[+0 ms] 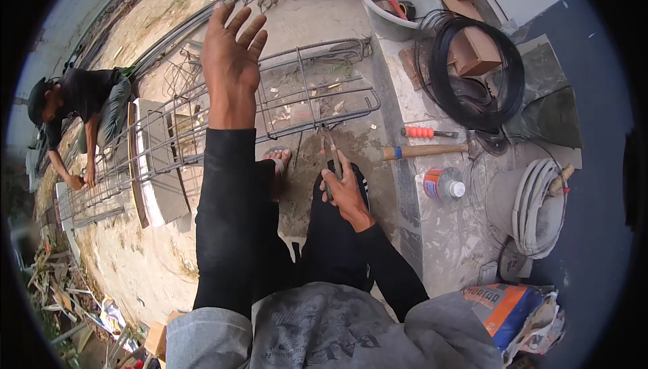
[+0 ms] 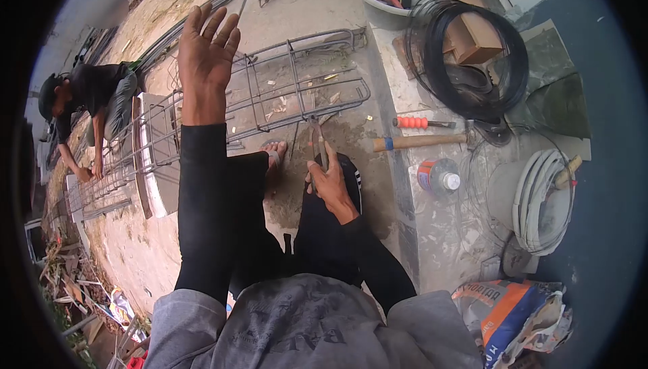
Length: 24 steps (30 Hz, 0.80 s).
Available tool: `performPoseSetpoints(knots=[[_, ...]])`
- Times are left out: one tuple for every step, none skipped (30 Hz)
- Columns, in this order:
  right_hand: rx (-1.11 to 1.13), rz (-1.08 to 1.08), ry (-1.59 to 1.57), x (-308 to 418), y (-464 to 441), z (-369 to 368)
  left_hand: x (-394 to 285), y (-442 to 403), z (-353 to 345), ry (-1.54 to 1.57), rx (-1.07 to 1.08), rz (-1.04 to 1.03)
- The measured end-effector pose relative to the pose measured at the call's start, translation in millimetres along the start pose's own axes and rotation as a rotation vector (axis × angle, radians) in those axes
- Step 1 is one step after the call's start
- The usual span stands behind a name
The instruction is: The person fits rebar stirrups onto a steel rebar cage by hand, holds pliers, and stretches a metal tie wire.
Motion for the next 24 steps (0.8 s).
performPoseSetpoints(knots=[[0.009,0.066,0.009,-0.8,7.3,6.3,-0.1,-1.3,0.4,-0.006,0.003,0.018],[-0.001,0.126,0.021,-2.5,20.4,16.4,-0.9,-6.2,4.7,-0.042,0.044,0.019],[-0.007,0.151,0.181,6.4,42.7,26.8,-3.7,-3.3,2.7,-0.054,0.021,0.033],[-0.112,0.251,0.26,-0.6,59.4,39.0,-5.2,-5.4,4.2,-0.073,0.012,0.034],[-0.208,0.344,0.346,-10.4,77.8,47.2,-6.8,-4.3,3.8,-0.086,0.01,0.034],[-0.289,0.434,0.439,-15.2,89.7,55.2,-6.7,-7.5,6.7,-0.086,0.01,0.047],[-0.256,0.265,0.346,-9.1,103.8,65.2,-7.9,-8.4,7.9,-0.094,0.032,0.053],[-0.284,0.225,0.353,-13.5,113.9,75.1,-7.5,-10.4,8.7,-0.11,0.015,0.06],[-0.311,0.188,0.36,-21.6,123.3,84.8,-5.4,-12.2,9.4,-0.111,0.013,0.064],[-0.333,0.153,0.367,-31.1,133.2,95.2,-3.8,-13.4,9.3,-0.112,0.007,0.064],[-0.426,0.159,0.418,-49.6,143.6,109.6,-2.2,-15.1,10.4,-0.111,0.01,0.071],[-0.507,0.169,0.469,-73.7,152.5,124.7,-1.0,-13.8,8.3,-0.109,0.027,0.072],[-0.58,0.175,0.519,-88.0,161.7,134.8,-0.2,-12.0,8.2,-0.112,0.037,0.071],[-0.69,0.201,0.637,-79.8,176.3,137.2,0.6,-11.2,10.5,-0.118,0.044,0.073],[-0.81,0.229,0.759,-68.8,189.9,140.9,3.4,-15.9,12.9,-0.12,0.046,0.088],[-0.856,0.182,0.765,-72.0,199.8,151.7,4.2,-16.2,12.5,-0.126,0.042,0.09],[-0.909,0.133,0.771,-76.3,210.1,163.3,6.5,-16.6,10.3,-0.131,0.042,0.097],[-0.963,0.086,0.774,-77.5,218.9,173.2,9.0,-16.9,6.1,-0.135,0.045,0.102],[-0.985,0.038,0.787,-78.0,227.1,181.5,10.3,-16.3,3.3,-0.149,0.051,0.099],[-1.004,-0.009,0.799,-77.7,233.8,188.5,12.1,-15.4,1.4,-0.153,0.051,0.098],[-1.02,-0.056,0.81,-77.9,238.1,192.4,13.4,-13.6,-0.7,-0.159,0.051,0.095],[-1.034,-0.044,0.827,-81.1,240.5,194.2,14.0,-11.2,-1.3,-0.167,0.048,0.093],[-1.046,-0.034,0.844,-86.3,242.0,195.8,14.5,-10.9,-1.2,-0.165,0.05,0.097],[-1.054,-0.025,0.862,-89.3,244.3,195.8,14.3,-12.0,-0.2,-0.163,0.049,0.101]])
Point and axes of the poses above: each hand's wrist, its own y-axis away from the middle knuckle, its own z-axis out of the back of the hand, x = y × z, the point moved 1 cm from there along -y, towards the middle knuckle
